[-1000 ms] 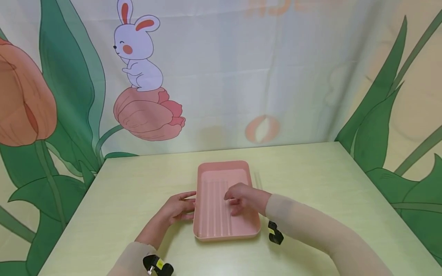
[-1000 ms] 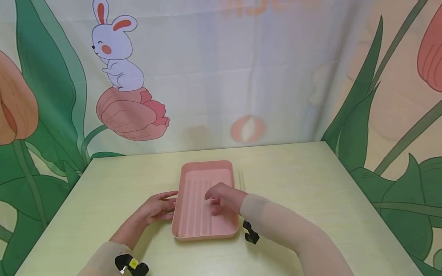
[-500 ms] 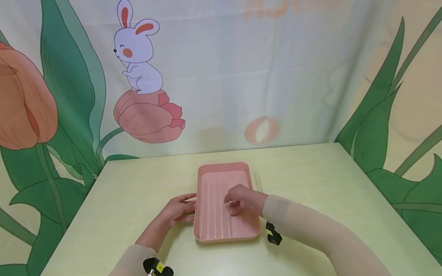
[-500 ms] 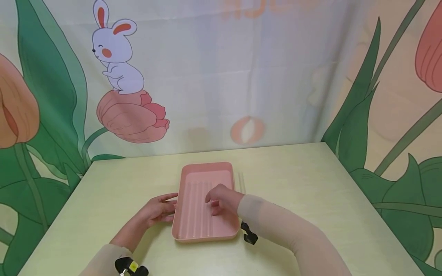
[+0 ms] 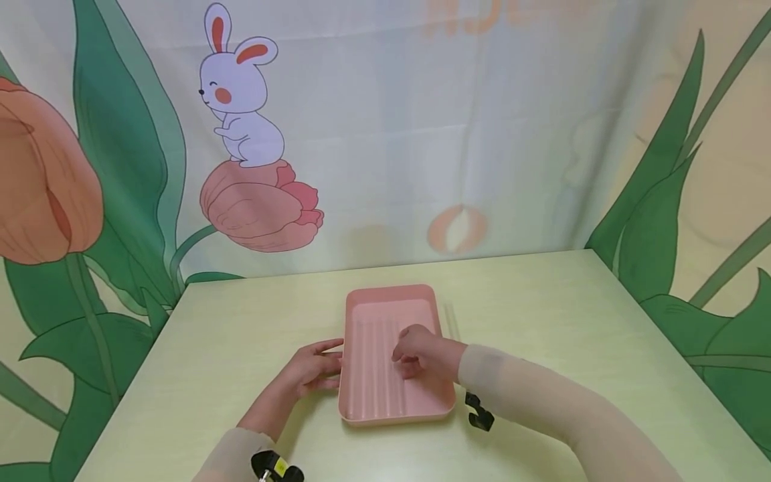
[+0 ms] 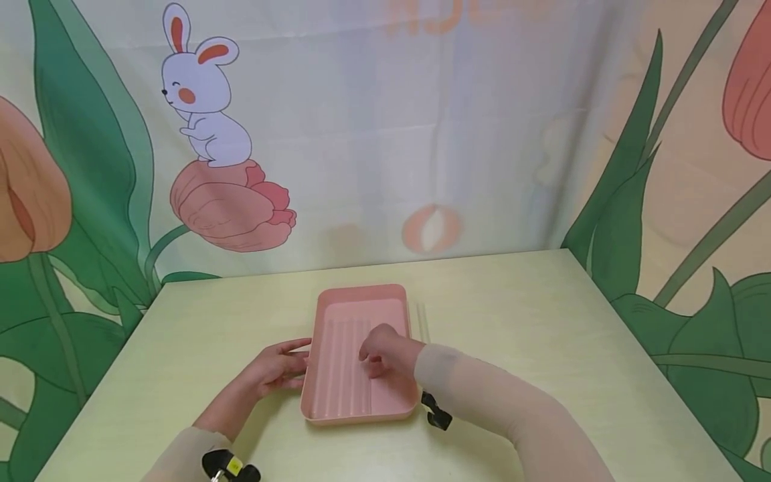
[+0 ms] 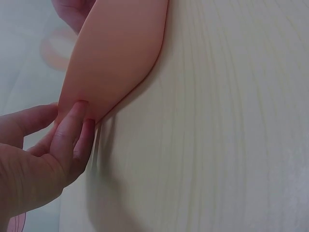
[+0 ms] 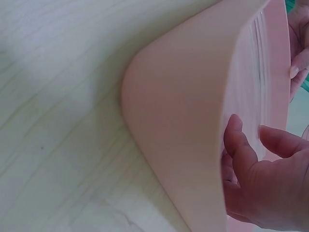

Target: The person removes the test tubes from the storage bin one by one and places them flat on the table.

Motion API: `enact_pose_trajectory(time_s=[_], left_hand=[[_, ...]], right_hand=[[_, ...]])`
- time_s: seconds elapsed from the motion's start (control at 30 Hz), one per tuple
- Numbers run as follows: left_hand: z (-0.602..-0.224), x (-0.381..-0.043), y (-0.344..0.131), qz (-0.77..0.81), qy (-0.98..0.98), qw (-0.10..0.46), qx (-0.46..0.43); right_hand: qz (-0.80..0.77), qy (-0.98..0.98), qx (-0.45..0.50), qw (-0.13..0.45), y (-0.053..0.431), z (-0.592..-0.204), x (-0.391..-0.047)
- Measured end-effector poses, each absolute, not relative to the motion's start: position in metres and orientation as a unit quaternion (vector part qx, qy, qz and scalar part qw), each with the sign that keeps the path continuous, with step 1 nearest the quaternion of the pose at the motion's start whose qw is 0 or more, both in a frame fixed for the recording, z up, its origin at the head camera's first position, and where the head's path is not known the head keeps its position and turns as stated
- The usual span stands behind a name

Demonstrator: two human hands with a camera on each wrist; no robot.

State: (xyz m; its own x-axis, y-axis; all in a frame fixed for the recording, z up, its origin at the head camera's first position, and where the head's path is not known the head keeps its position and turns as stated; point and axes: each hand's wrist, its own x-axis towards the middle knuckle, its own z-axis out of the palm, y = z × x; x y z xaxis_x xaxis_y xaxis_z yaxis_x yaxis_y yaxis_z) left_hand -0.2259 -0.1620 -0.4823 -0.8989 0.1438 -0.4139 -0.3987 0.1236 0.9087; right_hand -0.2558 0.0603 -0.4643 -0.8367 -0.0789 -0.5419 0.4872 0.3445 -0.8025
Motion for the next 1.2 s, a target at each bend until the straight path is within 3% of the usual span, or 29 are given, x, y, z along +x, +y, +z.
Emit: enact_pose_trajectory(time_s=[0.63,1.2], left_hand=[[-0.484,-0.225,-0.163,0.663,0.714,0.207,-0.088],[-0.484,-0.223,-0.165,0.673,0.705,0.208,-0.076]], right_hand=[[-0.582,0.755,0.139,0.268,0.062,-0.464,-0.261],[-0.597,0.746,0.121,0.270,0.072,-0.439,-0.264]])
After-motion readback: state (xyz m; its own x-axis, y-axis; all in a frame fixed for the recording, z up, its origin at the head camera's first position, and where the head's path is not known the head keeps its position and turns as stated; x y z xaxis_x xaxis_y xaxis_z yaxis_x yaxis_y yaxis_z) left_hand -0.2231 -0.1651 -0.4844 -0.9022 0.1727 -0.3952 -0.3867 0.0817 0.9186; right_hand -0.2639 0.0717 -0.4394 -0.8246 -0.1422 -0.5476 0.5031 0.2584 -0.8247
